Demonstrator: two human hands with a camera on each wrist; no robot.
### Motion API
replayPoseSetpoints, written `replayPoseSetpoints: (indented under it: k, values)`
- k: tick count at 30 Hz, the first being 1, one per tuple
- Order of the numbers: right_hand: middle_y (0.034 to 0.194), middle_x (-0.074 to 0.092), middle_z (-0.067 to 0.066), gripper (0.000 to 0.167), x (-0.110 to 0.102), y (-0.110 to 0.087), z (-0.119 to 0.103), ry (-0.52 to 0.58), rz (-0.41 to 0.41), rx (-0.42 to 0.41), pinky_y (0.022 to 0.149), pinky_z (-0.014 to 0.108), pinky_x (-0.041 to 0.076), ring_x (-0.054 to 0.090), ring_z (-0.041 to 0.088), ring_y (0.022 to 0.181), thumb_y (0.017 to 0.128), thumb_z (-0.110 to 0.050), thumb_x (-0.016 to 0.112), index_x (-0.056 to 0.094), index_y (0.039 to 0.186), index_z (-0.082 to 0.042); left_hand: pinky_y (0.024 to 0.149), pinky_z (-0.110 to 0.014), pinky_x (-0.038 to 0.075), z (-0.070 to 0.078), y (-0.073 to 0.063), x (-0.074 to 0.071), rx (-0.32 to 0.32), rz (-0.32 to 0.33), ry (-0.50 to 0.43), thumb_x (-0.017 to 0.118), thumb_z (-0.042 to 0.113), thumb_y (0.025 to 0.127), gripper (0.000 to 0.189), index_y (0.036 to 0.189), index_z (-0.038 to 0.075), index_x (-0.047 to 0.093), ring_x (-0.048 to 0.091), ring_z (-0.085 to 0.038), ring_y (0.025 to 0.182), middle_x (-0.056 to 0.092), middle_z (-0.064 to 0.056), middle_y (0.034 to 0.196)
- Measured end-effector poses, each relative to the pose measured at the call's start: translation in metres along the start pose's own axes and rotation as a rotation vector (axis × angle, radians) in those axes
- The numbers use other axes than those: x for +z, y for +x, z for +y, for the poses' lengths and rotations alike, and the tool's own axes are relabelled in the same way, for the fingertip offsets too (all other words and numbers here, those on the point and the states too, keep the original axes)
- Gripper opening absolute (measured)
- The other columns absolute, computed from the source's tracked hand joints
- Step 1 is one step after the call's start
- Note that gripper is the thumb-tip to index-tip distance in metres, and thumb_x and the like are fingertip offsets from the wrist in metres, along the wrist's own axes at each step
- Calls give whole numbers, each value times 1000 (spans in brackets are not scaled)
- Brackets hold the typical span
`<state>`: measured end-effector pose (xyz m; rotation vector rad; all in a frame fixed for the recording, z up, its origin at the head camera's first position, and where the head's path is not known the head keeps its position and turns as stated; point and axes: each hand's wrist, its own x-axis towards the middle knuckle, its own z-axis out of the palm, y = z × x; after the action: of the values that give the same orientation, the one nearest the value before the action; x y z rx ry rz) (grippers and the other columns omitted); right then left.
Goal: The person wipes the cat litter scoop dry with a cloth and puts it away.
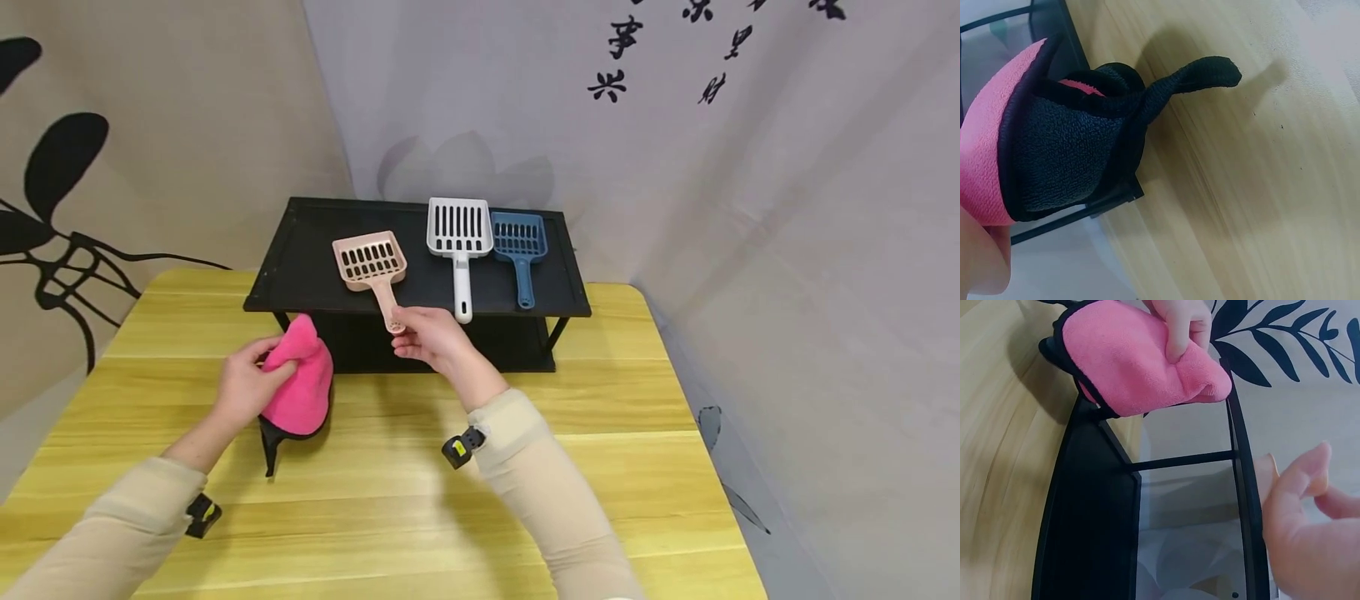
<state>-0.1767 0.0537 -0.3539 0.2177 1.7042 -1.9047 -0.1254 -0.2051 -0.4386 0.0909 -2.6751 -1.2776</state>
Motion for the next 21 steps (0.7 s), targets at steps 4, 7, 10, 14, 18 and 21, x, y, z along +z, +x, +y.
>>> replayPoseSetpoints:
  k: [4, 7, 10, 14, 18, 21]
  values:
    - [79, 59, 3, 38, 3, 4, -1, 8, 36, -22, 59, 19, 51, 59, 9, 60, 98, -18, 48, 49, 130, 2, 72, -15, 41, 1, 0, 1, 9, 8, 4, 65, 9, 83, 39, 120, -3, 60, 59, -33, 102, 61, -24, 119]
    - [83, 60, 4, 36, 4, 4, -1, -8, 42, -29, 61, 21, 53, 62, 10, 63, 98, -17, 48, 50, 130, 1, 71, -13, 39, 1, 0, 0, 2, 8, 2, 65, 10, 83, 39, 120, -3, 60, 59, -33, 101, 61, -24, 119]
    - [84, 60, 5, 36, 3, 3, 0, -29, 46, -27, 61, 21, 53, 63, 11, 64, 98, -18, 48, 50, 128, 1, 70, -10, 38, -1, -1, -1, 1, 13, -3, 65, 9, 83, 39, 120, -4, 60, 59, -33, 100, 61, -25, 119]
    - [79, 61, 4, 35, 4, 1, 1, -56, 45, -25, 58, 22, 53, 62, 10, 61, 97, -19, 49, 52, 126, 1, 68, -8, 37, -2, -2, -3, 12, 25, 5, 65, 8, 83, 38, 118, -5, 60, 60, -34, 98, 61, -25, 117]
    - [68, 59, 1, 32, 7, 1, 2, -63, 31, -27, 53, 20, 50, 57, 8, 53, 96, -15, 51, 54, 121, 4, 69, -9, 37, -3, -2, -3, 18, 24, 16, 65, 8, 83, 38, 118, -5, 61, 60, -34, 98, 62, -25, 116]
    - [64, 59, 0, 31, 9, 3, 2, -42, 28, -24, 51, 19, 49, 56, 7, 50, 95, -11, 51, 54, 121, 5, 70, -8, 37, -4, -3, -3, 11, 16, 10, 65, 8, 83, 37, 118, -4, 60, 60, -33, 98, 62, -24, 116]
